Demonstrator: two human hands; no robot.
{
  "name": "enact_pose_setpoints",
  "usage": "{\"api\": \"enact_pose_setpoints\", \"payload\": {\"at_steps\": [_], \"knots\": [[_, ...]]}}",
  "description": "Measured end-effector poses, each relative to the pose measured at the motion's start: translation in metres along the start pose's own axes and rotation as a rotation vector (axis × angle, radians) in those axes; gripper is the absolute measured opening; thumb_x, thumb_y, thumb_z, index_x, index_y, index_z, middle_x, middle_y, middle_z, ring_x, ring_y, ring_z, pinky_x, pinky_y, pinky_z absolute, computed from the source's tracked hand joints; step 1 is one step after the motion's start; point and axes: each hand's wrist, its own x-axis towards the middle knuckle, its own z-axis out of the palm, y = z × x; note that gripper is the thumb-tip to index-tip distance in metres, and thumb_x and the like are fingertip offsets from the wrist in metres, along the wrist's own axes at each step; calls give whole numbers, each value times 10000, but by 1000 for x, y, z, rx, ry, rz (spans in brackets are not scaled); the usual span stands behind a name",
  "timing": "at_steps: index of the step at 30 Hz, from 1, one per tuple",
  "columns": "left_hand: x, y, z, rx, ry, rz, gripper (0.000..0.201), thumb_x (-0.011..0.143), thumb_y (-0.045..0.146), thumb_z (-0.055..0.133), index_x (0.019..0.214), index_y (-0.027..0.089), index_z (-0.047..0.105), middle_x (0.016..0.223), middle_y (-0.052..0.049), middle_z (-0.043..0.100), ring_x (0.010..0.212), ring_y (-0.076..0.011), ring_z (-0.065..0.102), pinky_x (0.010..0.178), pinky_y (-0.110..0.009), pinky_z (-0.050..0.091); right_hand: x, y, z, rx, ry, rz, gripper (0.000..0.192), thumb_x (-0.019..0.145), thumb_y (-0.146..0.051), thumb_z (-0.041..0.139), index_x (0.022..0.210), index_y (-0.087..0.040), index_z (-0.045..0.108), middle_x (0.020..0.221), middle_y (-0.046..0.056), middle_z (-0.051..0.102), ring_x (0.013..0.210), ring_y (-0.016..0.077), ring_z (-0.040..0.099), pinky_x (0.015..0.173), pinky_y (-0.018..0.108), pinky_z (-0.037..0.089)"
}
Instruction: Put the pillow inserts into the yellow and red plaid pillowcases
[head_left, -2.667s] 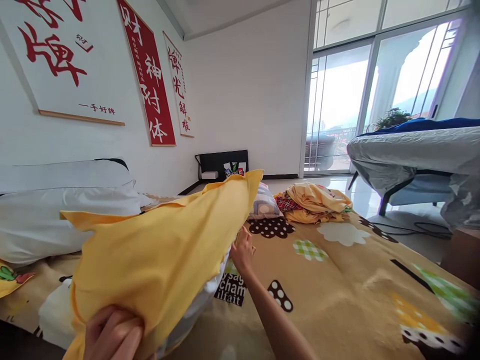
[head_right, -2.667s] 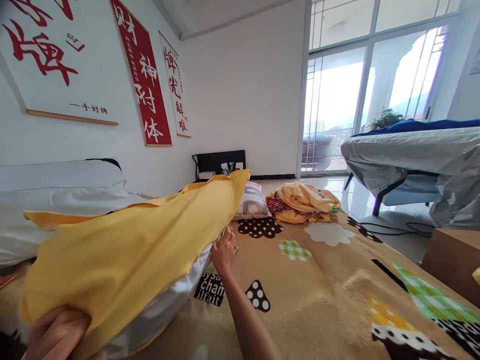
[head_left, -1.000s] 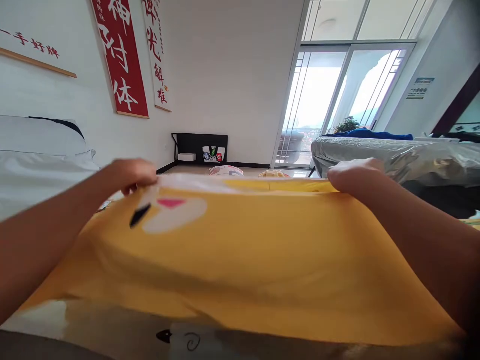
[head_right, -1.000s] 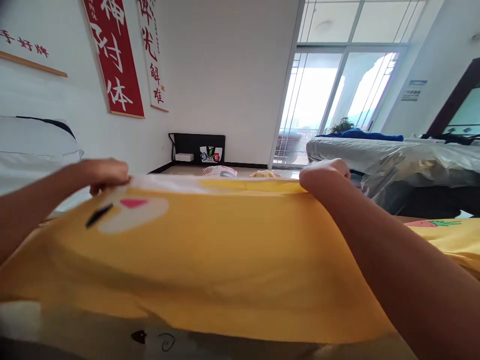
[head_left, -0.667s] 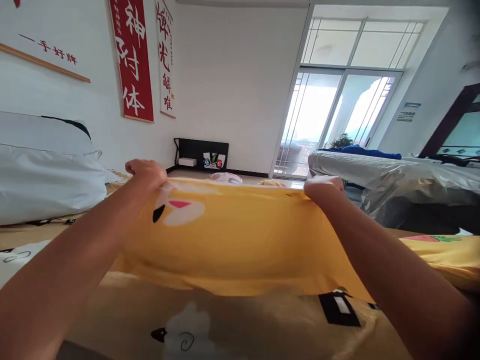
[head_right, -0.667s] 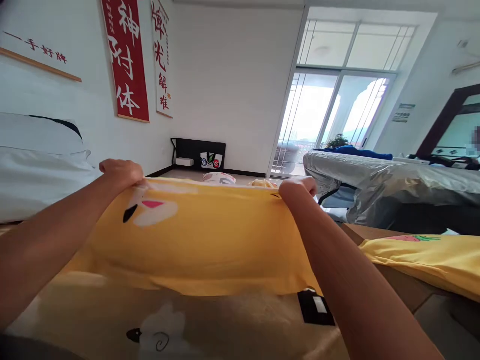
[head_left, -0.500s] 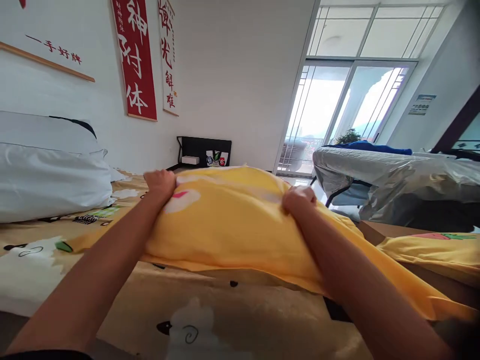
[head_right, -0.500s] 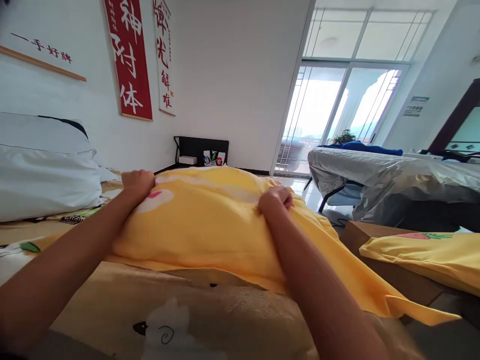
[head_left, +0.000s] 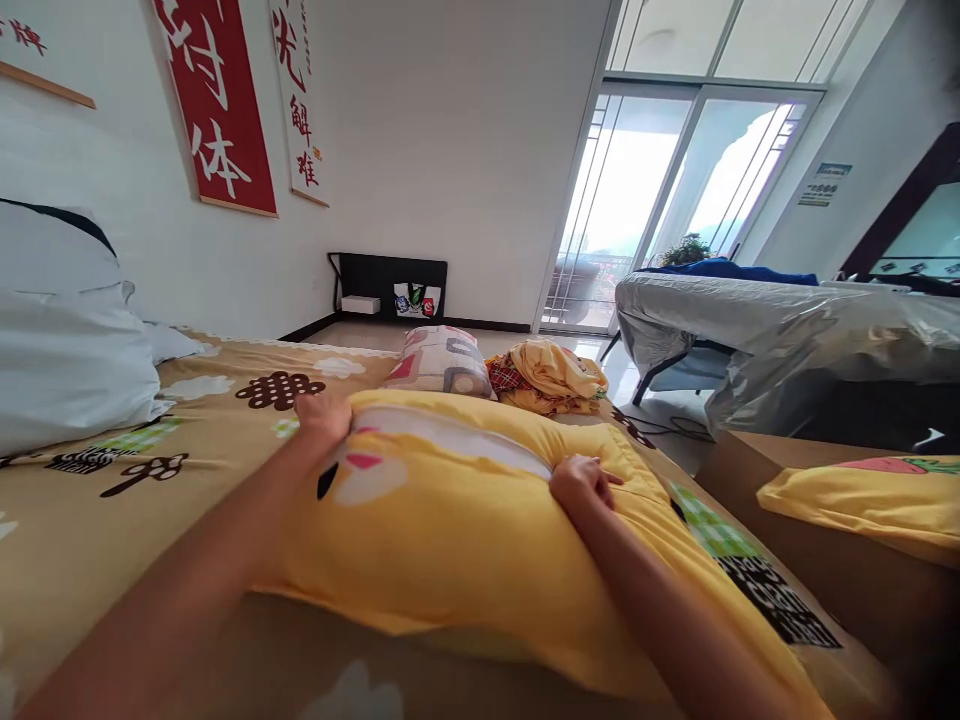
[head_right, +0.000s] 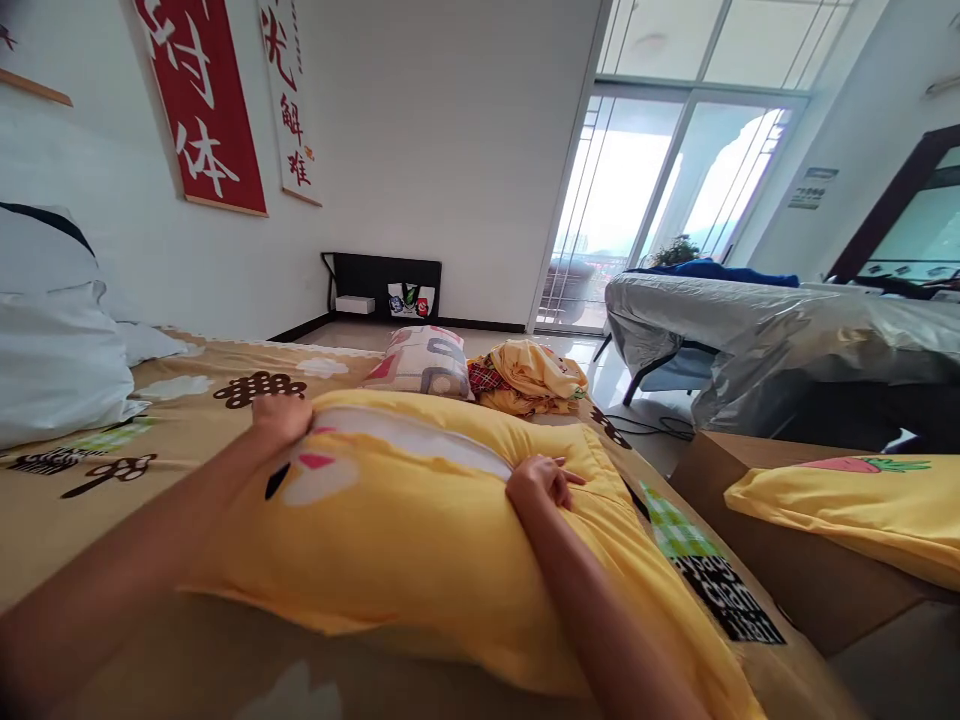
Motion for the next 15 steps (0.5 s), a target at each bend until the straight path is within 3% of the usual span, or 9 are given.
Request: {"api": "enact_pose_setpoints", "payload": {"at_steps": [3, 4, 6, 9, 11, 13, 15], "knots": [[-7, 3, 69, -50, -128, -90, 245, 935, 330, 555, 983, 108, 650, 1008, -99, 681, 963, -223, 634, 871, -440, 492, -12, -23, 44, 3, -99, 62, 397, 888, -317, 568, 1092, 15, 642, 915, 275, 681, 758, 342, 693, 525, 462, 541], [-5, -2, 80, -86, -143, -98, 263, 928, 361, 570, 998, 118, 642, 1030, -90, 671, 973, -215, 629, 887, -442, 495, -11, -21, 47, 22, -115, 44, 394, 860, -305, 578, 1050, 30, 661, 899, 309, 674, 768, 385, 689, 509, 485, 527], [3, -21, 84, -191, -168, -70, 277, 913, 382, 570, 937, 118, 652, 1017, -95, 670, 981, -230, 628, 882, -409, 496, -6, -3, 37, 87, -131, -33, 309, 791, -270, 616, 917, -2, 706, 878, 316, 677, 830, 423, 679, 553, 504, 525], [9, -68, 68, -383, -213, 38, 335, 863, 448, 534, 770, 147, 648, 917, -80, 690, 912, -249, 645, 785, -320, 503, 4, 53, 8, 234, -160, -158, 146, 681, -253, 700, 696, -108, 706, 783, 220, 699, 812, 360, 680, 635, 436, 529], [8, -103, 66, -660, -255, 81, 410, 819, 565, 501, 764, 180, 631, 895, -47, 689, 890, -227, 646, 741, -279, 504, 10, 100, -6, 375, -178, -180, 179, 648, -343, 733, 687, -172, 702, 728, 139, 697, 668, 282, 665, 570, 373, 508], [8, -129, 77, -985, -295, -74, 509, 733, 689, 533, 729, 185, 604, 809, -41, 672, 794, -212, 646, 675, -278, 507, 15, 143, -9, 557, -121, -114, 247, 662, -455, 698, 714, -214, 705, 709, 108, 686, 553, 234, 620, 488, 342, 460], [11, -137, 94, -1142, -337, -303, 577, 656, 744, 602, 649, 167, 578, 685, -60, 639, 662, -222, 625, 589, -314, 501, 15, 172, -3, 715, 31, -1, 323, 676, -525, 639, 603, -211, 654, 591, 117, 629, 466, 229, 556, 434, 354, 403]]}}
